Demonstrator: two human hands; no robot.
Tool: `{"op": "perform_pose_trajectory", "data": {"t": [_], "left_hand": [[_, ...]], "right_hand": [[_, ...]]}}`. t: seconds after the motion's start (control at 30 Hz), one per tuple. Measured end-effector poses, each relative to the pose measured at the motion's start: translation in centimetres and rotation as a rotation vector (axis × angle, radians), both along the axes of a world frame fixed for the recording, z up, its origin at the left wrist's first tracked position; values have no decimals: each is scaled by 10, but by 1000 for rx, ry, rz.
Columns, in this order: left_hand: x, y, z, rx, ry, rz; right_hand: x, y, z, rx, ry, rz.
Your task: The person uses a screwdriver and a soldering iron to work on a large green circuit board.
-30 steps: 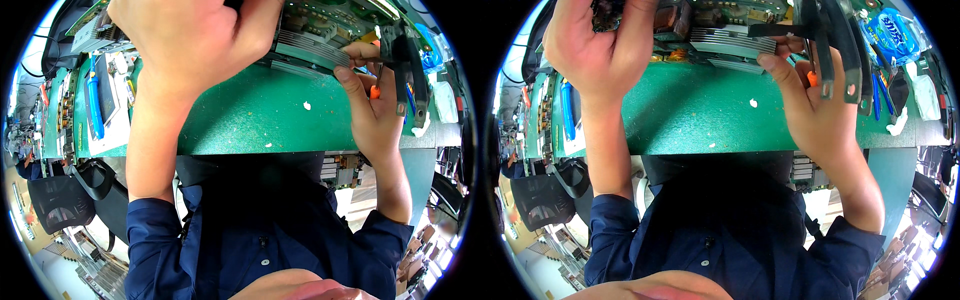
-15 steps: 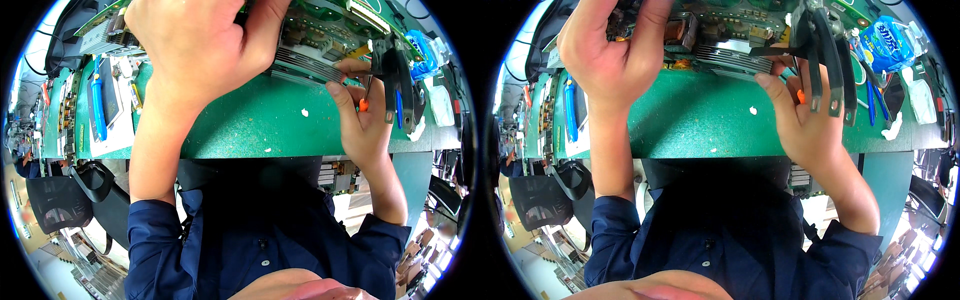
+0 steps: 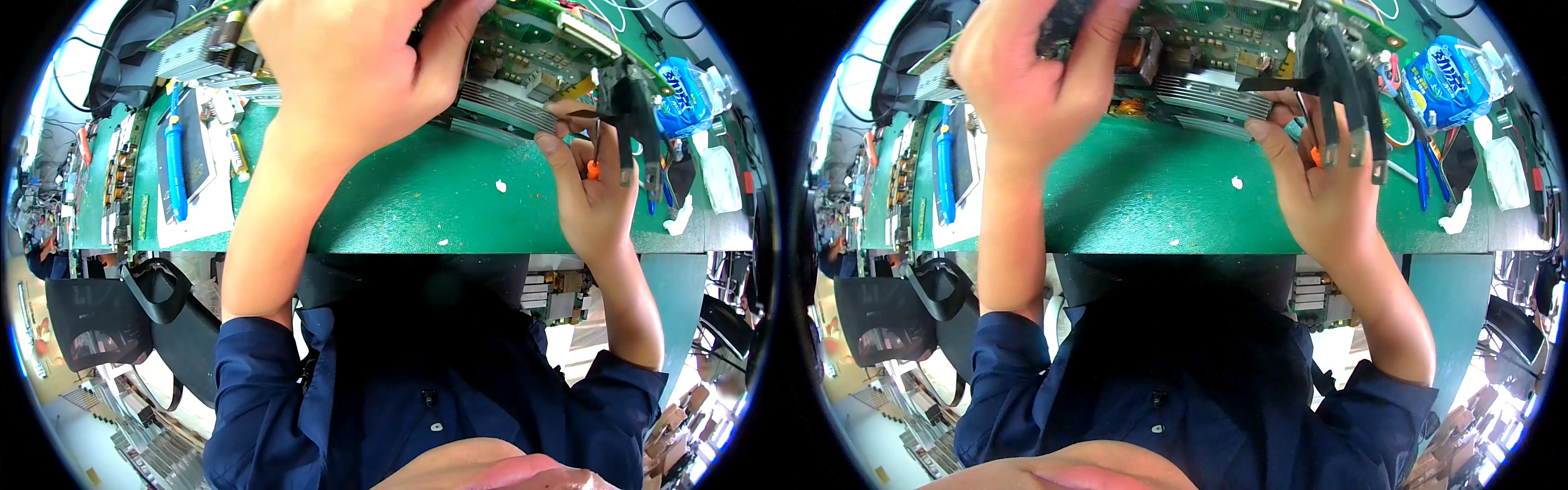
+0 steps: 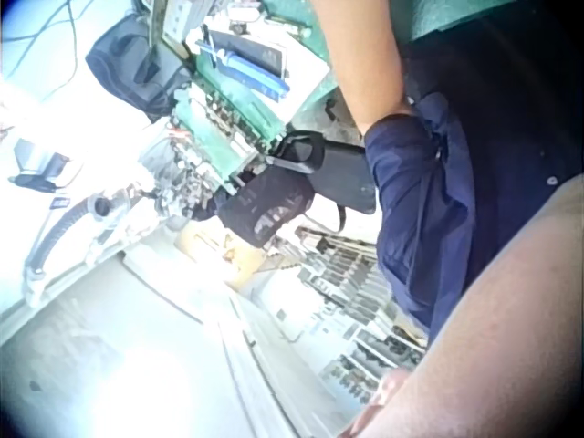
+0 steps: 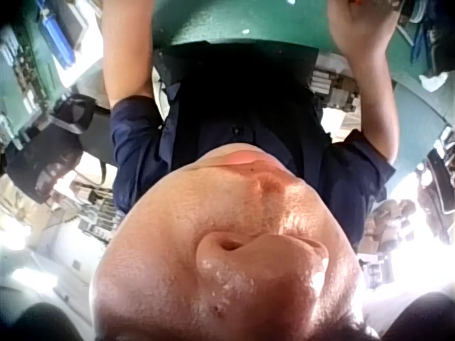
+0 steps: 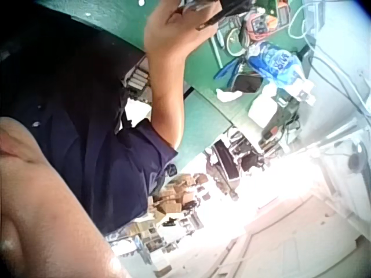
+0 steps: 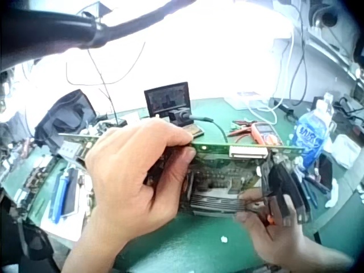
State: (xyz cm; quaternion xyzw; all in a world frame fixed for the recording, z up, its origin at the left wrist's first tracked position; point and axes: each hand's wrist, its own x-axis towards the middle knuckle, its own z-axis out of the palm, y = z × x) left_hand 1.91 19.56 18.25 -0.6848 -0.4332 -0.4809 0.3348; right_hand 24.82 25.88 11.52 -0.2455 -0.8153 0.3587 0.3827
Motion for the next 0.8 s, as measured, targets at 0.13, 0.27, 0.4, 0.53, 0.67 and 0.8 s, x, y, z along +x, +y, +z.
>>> {"op": "perform_pose_trajectory", "data": {"t": [0.13, 0.27, 0.4, 0.53, 0.67, 0.8], "left_hand": [[4, -8, 4, 0, 4, 25], [13, -30, -2, -38, -24, 61], [31, -60, -25, -63, -63, 141], [36, -94, -43, -31, 109, 183], [58, -120, -74, -76, 68, 246], [73, -137, -109, -53, 36, 327]], "right_hand": [[6, -5, 0, 136, -98, -88], [25, -16, -7, 474, -113, -3], [55, -39, -12, 751, -109, 205], [66, -69, -24, 863, -314, 479], [61, -87, -31, 826, -331, 599], [62, -102, -39, 744, -422, 711]]}}
